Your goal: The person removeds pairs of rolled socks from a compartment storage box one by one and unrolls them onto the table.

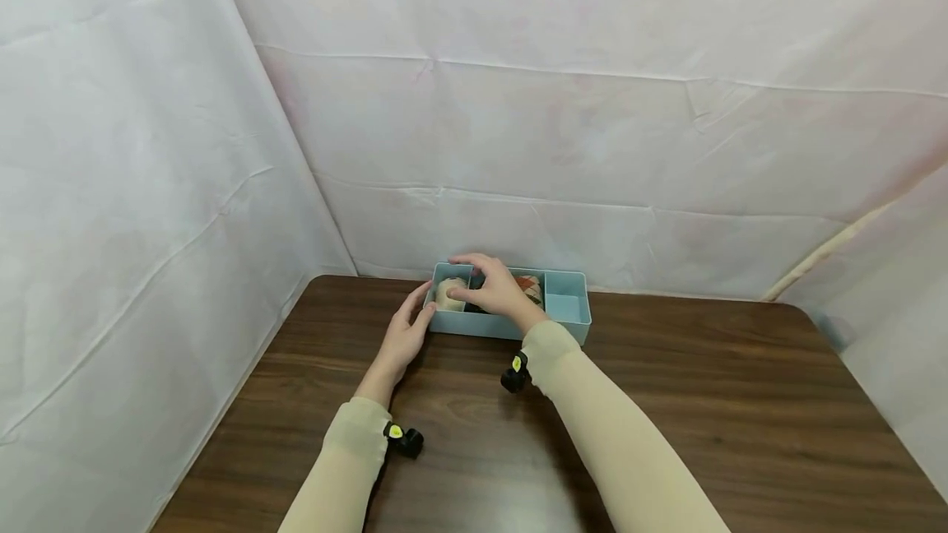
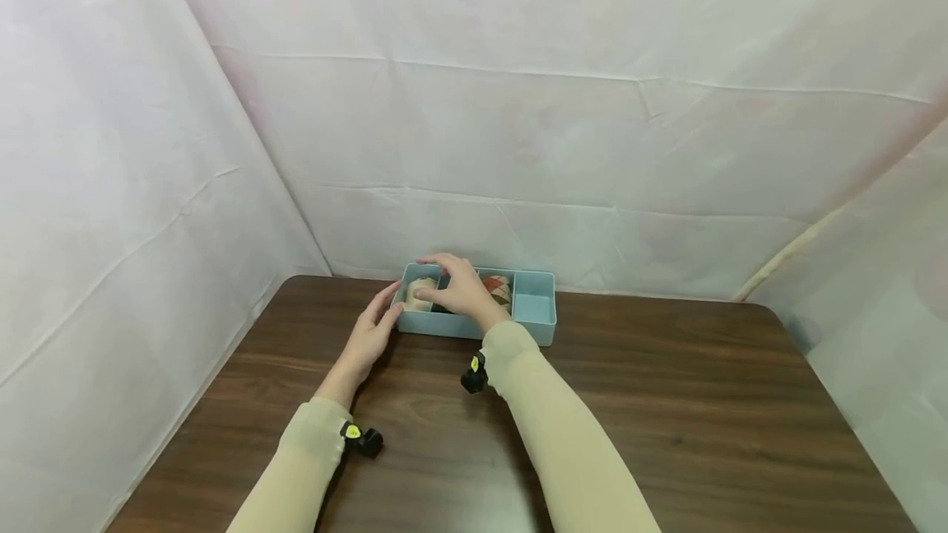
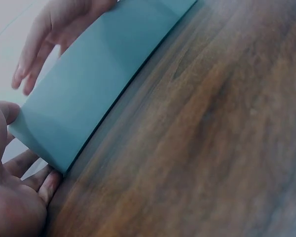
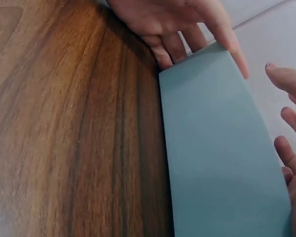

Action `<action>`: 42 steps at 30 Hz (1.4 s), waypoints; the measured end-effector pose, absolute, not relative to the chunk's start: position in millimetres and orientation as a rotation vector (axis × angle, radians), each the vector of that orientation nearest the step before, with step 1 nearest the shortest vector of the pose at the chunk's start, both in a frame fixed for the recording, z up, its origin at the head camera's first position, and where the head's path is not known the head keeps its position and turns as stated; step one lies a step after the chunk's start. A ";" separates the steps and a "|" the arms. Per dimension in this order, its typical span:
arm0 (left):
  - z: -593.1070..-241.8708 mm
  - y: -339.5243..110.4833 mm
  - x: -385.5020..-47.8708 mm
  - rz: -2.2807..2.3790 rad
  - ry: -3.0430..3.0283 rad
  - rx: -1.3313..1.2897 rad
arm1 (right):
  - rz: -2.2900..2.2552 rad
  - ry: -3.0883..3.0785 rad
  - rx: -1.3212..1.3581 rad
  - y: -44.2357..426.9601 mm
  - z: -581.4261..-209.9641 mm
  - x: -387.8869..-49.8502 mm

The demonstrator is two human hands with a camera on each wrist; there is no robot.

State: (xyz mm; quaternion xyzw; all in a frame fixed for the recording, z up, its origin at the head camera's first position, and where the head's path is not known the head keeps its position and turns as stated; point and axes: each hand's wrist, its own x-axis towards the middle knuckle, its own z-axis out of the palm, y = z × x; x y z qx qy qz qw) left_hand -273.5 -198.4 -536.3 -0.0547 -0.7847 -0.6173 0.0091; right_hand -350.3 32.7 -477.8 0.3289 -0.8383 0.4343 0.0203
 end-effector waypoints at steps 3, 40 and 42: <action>-534.2 -198.5 -271.7 -1.932 -2.463 -0.172 | 1.302 -2.698 0.984 29.5 -478.9 -348.5; -493.5 -196.2 -250.7 -1.937 -2.502 -0.150 | 1.032 -2.979 0.917 8.4 -473.2 -352.7; -494.0 -196.8 -250.5 -1.935 -2.500 -0.154 | 1.026 -2.974 0.927 7.7 -474.2 -353.4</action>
